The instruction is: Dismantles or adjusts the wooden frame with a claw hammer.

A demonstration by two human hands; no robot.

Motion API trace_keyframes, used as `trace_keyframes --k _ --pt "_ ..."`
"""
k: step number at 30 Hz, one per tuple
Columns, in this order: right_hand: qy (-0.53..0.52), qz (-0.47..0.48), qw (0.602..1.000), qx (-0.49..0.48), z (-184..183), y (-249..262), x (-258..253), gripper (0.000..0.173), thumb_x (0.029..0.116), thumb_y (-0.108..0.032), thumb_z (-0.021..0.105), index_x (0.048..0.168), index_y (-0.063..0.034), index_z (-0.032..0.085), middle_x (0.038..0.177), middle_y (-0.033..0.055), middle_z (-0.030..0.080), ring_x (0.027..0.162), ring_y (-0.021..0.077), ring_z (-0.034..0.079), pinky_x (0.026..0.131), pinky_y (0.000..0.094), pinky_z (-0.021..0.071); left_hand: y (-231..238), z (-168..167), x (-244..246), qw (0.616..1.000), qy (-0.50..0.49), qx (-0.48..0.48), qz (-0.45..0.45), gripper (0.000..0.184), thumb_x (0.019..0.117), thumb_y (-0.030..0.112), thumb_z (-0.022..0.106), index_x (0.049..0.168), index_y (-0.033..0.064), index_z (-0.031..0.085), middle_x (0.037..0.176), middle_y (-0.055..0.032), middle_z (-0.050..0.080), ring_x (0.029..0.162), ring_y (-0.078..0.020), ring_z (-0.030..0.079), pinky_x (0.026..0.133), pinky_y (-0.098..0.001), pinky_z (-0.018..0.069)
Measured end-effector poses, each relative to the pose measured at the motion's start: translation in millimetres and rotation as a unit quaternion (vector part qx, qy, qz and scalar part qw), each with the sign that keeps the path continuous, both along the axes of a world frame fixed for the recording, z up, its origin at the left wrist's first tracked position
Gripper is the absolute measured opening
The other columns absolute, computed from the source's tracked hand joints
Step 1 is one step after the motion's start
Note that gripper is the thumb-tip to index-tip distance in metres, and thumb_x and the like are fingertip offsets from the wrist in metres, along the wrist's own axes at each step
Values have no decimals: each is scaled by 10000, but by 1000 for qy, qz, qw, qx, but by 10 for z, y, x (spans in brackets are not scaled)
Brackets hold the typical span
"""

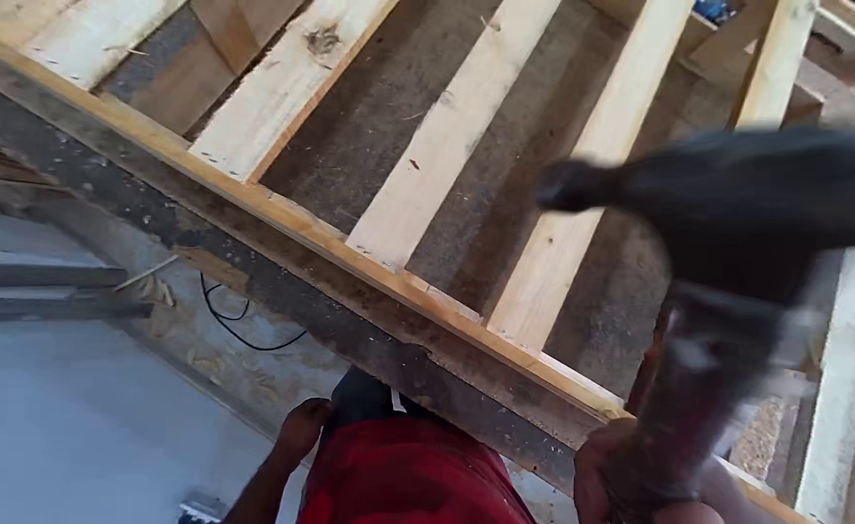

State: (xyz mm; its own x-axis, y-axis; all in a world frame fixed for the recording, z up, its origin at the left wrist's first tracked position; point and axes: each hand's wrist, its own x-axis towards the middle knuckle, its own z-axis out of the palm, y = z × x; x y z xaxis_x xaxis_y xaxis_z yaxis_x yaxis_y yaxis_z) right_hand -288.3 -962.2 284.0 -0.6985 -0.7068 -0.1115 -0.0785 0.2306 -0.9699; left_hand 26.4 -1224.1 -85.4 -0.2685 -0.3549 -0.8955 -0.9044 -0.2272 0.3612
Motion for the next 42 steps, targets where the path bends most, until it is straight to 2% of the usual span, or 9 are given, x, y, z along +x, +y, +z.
trace_keyframes --k 3,8,14,19,22,25,30,36,42 --pt "16 6 1000 2 -172 -424 56 582 1047 -642 358 1184 -137 615 733 12 645 544 111 617 452 317 552 -101 -44 193 998 -11 7 59 359 1059 336 551 1240 50 673 1150 -139 736 1046 -262 719 893 -501 587" --pt "53 109 931 345 -504 -952 -29 641 1010 -708 332 1068 -155 650 667 -24 575 531 125 573 468 368 512 -466 -159 611 991 -91 67 76 423 1063 358 546 1290 13 634 1212 -178 702 1038 -297 701 865 -501 571" --pt "96 -6 981 168 -14 -1131 156 672 1027 -682 333 1148 -80 606 708 9 641 514 105 604 411 332 530 -1312 -236 670 991 -109 61 40 421 1083 350 516 1338 32 619 1299 -180 665 1118 -316 674 906 -519 546" --pt "46 31 930 363 -408 -1167 356 650 1018 -702 325 1050 -135 641 626 -32 579 484 107 572 423 356 511 -1935 -174 275 995 -51 51 66 397 1097 305 487 1352 21 596 1301 -189 656 1093 -305 670 897 -502 539" --pt "85 -1 954 287 -74 -1322 374 624 1034 -675 336 1075 -129 637 658 -38 614 486 84 586 399 323 524 -2165 -42 17 998 -6 37 60 356 1093 258 499 1323 11 610 1288 -197 661 1078 -301 674 882 -495 538" --pt "109 -58 976 177 -62 -1335 509 612 1032 -668 363 1140 -130 634 722 4 650 546 102 620 462 327 551 -2230 -45 -139 997 16 30 62 359 1090 288 518 1311 23 616 1257 -188 676 1053 -296 686 872 -498 546" --pt "107 30 922 370 -357 -1286 393 666 1021 -704 324 1042 -126 654 606 -33 566 468 95 555 407 338 494 -2208 -168 2 997 -20 61 42 415 1081 334 528 1343 18 593 1291 -205 658 1089 -328 677 896 -526 544" --pt "114 -41 971 206 -77 -1162 462 670 1020 -700 333 1089 -115 651 695 11 644 529 110 616 454 343 550 -2119 -277 368 993 -74 59 68 396 1087 321 516 1357 43 600 1298 -184 652 1058 -296 668 848 -489 534" --pt "111 35 938 327 -289 -1093 179 624 1039 -665 332 1049 -133 659 630 -39 594 481 85 576 412 333 514 -1863 -194 368 991 -78 62 85 399 1078 324 529 1344 36 602 1263 -178 668 1018 -277 681 828 -466 547"
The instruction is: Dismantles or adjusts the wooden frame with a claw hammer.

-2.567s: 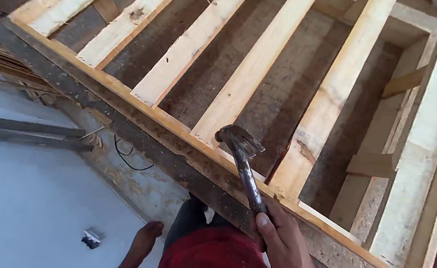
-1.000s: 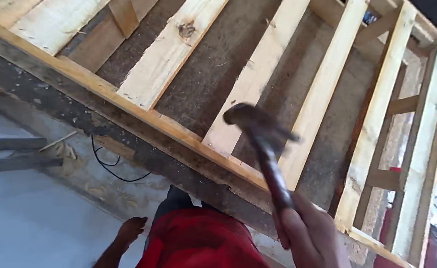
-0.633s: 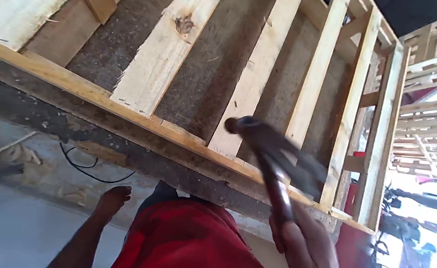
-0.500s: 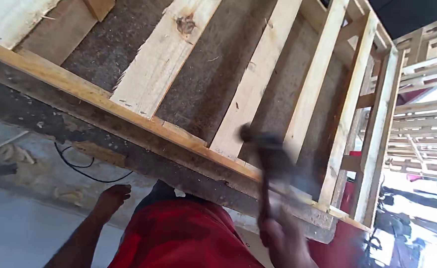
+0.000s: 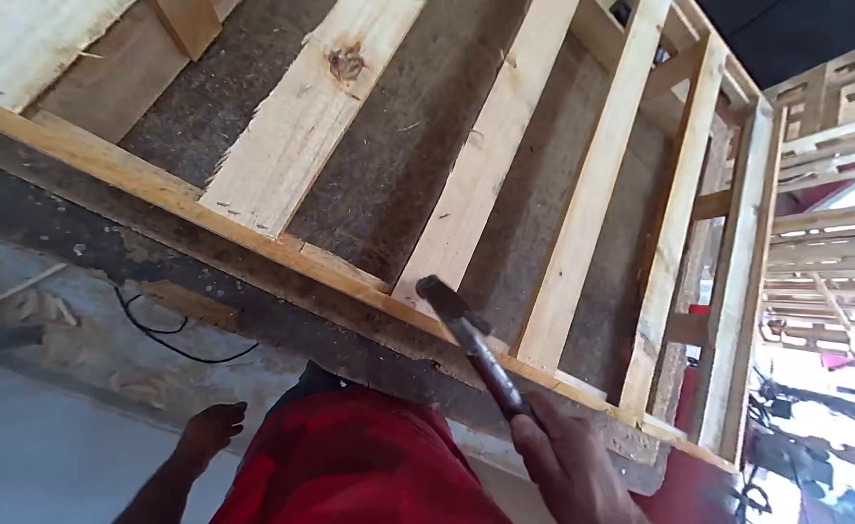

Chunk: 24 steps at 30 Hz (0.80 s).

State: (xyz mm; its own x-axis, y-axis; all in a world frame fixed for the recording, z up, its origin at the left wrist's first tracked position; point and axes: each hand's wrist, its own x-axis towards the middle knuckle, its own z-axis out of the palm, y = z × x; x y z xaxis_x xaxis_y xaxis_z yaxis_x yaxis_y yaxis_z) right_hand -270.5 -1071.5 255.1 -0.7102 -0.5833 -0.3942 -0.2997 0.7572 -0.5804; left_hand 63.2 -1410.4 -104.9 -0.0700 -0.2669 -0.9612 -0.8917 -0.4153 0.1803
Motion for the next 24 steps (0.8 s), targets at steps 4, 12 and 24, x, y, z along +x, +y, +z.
trace_keyframes --k 4,12,24 --pt "7 -45 979 -200 226 114 110 579 1043 -646 366 1104 -144 647 712 0 647 548 92 616 469 307 545 101 75 -180 1000 12 0 16 394 1085 322 520 1348 40 601 1257 -170 671 1026 -267 679 835 -458 545" --pt "-16 -12 999 -49 21 207 35 664 1018 -713 302 1030 -140 637 633 -42 590 476 85 567 396 325 504 142 143 -367 999 43 -12 11 384 1083 318 533 1324 29 606 1241 -175 681 1035 -274 684 842 -463 545" --pt "-37 -27 998 -31 -154 -145 218 739 1020 -709 291 1014 -58 641 636 16 620 486 126 598 427 373 529 -124 23 138 1000 -1 -3 -4 393 1080 337 522 1243 5 654 1138 -173 708 950 -264 686 813 -467 557"
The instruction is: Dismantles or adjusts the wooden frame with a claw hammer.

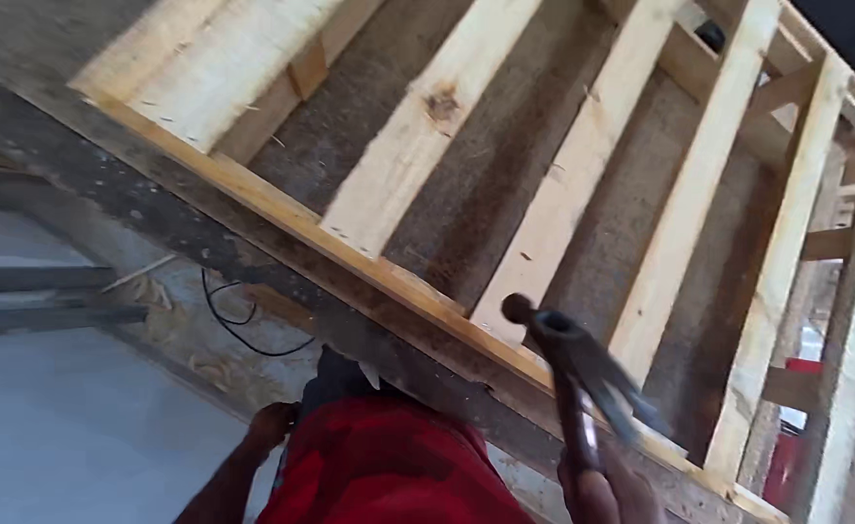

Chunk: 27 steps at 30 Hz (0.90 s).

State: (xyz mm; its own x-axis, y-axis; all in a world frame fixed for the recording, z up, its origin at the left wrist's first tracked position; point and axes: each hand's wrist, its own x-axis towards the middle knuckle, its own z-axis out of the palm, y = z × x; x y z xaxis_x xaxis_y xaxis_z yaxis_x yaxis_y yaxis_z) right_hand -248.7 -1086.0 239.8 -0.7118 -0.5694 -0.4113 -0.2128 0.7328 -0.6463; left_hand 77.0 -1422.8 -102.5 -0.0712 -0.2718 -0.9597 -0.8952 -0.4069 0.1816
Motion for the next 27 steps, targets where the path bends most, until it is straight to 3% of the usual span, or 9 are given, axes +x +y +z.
trace_keyframes --k 4,10,12,15,17,20,22,25,27 --pt "-78 -47 996 3 127 -518 23 699 1024 -691 331 1039 -60 633 633 8 605 472 143 575 419 376 517 -512 -64 38 1000 5 10 2 400 1081 343 517 1280 16 632 1203 -172 694 1008 -273 694 846 -476 560" --pt "-62 -21 946 -318 515 -1762 24 554 1043 -653 353 1111 -188 649 722 7 652 545 109 616 462 297 543 -1382 20 -70 998 40 -34 37 403 1087 319 517 1349 22 589 1268 -190 668 1060 -304 678 873 -495 543" --pt "-60 -29 970 -233 149 -1903 127 594 1013 -701 377 1053 -174 649 670 -14 615 500 104 580 420 312 519 -1569 9 -66 997 43 -42 39 407 1078 316 534 1355 21 583 1267 -197 667 1068 -315 680 883 -511 543" --pt "-55 42 996 61 -49 -2015 38 716 983 -762 307 1020 -135 651 648 -18 578 523 130 577 469 375 518 -1677 -11 -42 998 42 -31 41 415 1076 319 539 1361 20 578 1275 -201 664 1081 -322 679 891 -521 543" --pt "-17 57 996 60 189 -2105 -101 676 1009 -727 310 1050 -151 662 642 -37 591 499 113 583 431 363 523 -1681 -66 -55 998 47 -19 48 401 1082 311 529 1355 22 584 1279 -196 662 1068 -310 674 873 -503 538" --pt "-4 5 992 -125 543 -2150 11 647 1029 -687 328 1033 -113 627 655 -15 607 480 98 574 392 313 510 -1630 -111 22 999 33 1 35 383 1088 289 511 1354 26 594 1270 -183 671 1047 -288 680 853 -477 544" --pt "-30 -23 977 -208 528 -2150 154 648 1010 -707 350 1062 -131 641 681 -28 613 523 61 584 459 273 529 -1560 -139 76 999 14 11 27 397 1089 321 511 1340 27 601 1254 -182 676 1038 -288 682 841 -482 544" --pt "-40 -3 999 -8 9 -1971 207 733 983 -761 308 1021 -113 649 637 -12 590 492 123 569 438 370 515 -1545 -164 109 1000 1 21 17 398 1084 342 518 1324 38 612 1233 -172 682 1012 -274 684 821 -468 544" --pt "-35 29 995 92 120 -1998 84 714 990 -754 305 1025 -135 659 659 -21 600 519 121 592 461 375 536 -1561 -156 74 1000 4 30 5 412 1081 350 522 1334 36 605 1252 -174 680 1036 -282 685 842 -479 544"
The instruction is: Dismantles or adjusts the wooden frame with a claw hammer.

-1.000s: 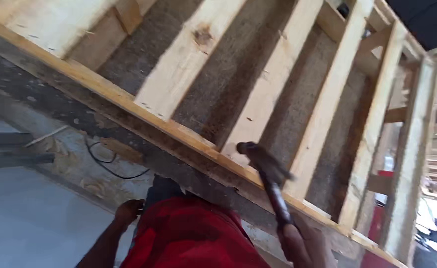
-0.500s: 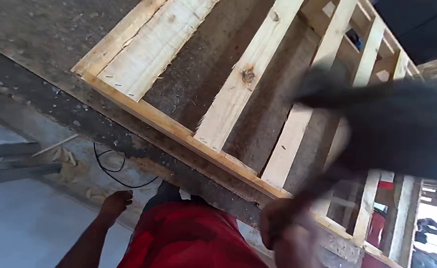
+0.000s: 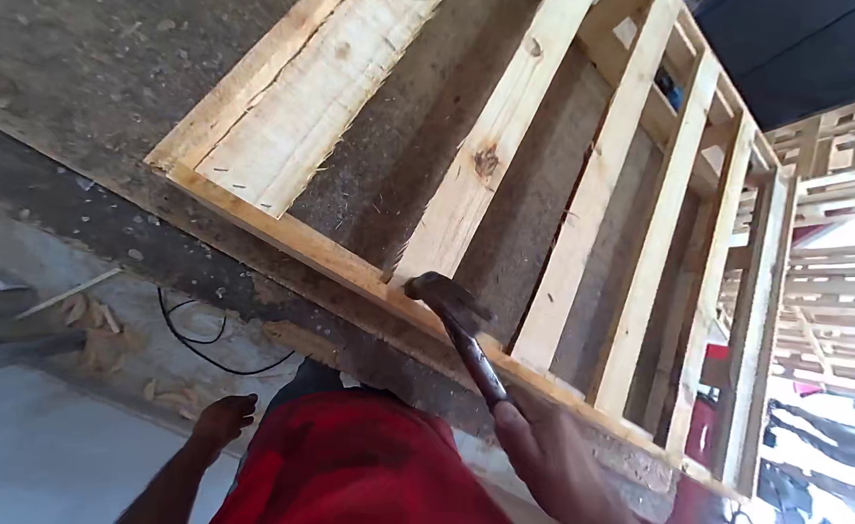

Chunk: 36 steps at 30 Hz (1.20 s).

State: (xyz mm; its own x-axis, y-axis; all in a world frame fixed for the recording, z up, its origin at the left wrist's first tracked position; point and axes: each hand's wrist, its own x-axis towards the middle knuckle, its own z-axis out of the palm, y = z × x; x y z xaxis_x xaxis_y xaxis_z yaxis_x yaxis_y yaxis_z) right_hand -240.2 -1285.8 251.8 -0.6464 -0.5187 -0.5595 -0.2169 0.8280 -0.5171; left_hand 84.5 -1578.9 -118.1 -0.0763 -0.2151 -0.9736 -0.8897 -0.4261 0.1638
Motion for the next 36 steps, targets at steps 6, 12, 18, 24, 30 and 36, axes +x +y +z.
trace_keyframes --k 6,12,18,24,30,36 --pt "20 -45 975 -216 131 196 113 628 1047 -660 315 1018 -117 630 680 -4 621 544 95 600 492 328 537 -237 104 -177 999 37 -27 1 398 1086 315 512 1336 22 611 1275 -186 671 1083 -301 683 906 -494 547" --pt "-9 -13 997 -80 157 -114 -104 744 1029 -687 322 1034 -13 637 667 50 631 518 174 614 466 418 550 -299 40 -231 999 42 -27 1 396 1071 331 536 1310 29 628 1267 -172 679 1077 -293 691 888 -488 560" --pt "-19 -4 921 -390 463 -1566 -182 610 1021 -691 336 1039 -155 626 672 -8 608 502 109 589 409 321 531 -263 -20 -38 998 44 -23 29 413 1067 347 543 1313 26 624 1262 -175 683 1058 -286 696 849 -470 563" --pt "-57 140 988 28 90 -2224 -312 539 1054 -626 323 992 -181 622 670 -4 571 570 148 593 531 368 525 -255 -35 226 996 15 -25 79 430 1074 356 533 1336 24 610 1288 -180 670 1102 -312 680 891 -503 553" --pt "55 93 964 -243 419 -2184 -213 562 1031 -694 296 963 -218 586 609 -86 566 439 58 539 345 271 474 -126 -100 459 995 -4 -10 95 434 1075 365 532 1327 21 612 1268 -174 681 1069 -290 686 860 -482 552" --pt "-77 117 989 38 298 -2407 -329 535 1075 -586 307 988 -159 617 673 24 593 535 164 608 505 361 550 -179 -122 253 998 8 -10 64 422 1069 368 542 1298 26 634 1240 -169 683 1013 -270 683 822 -456 550"
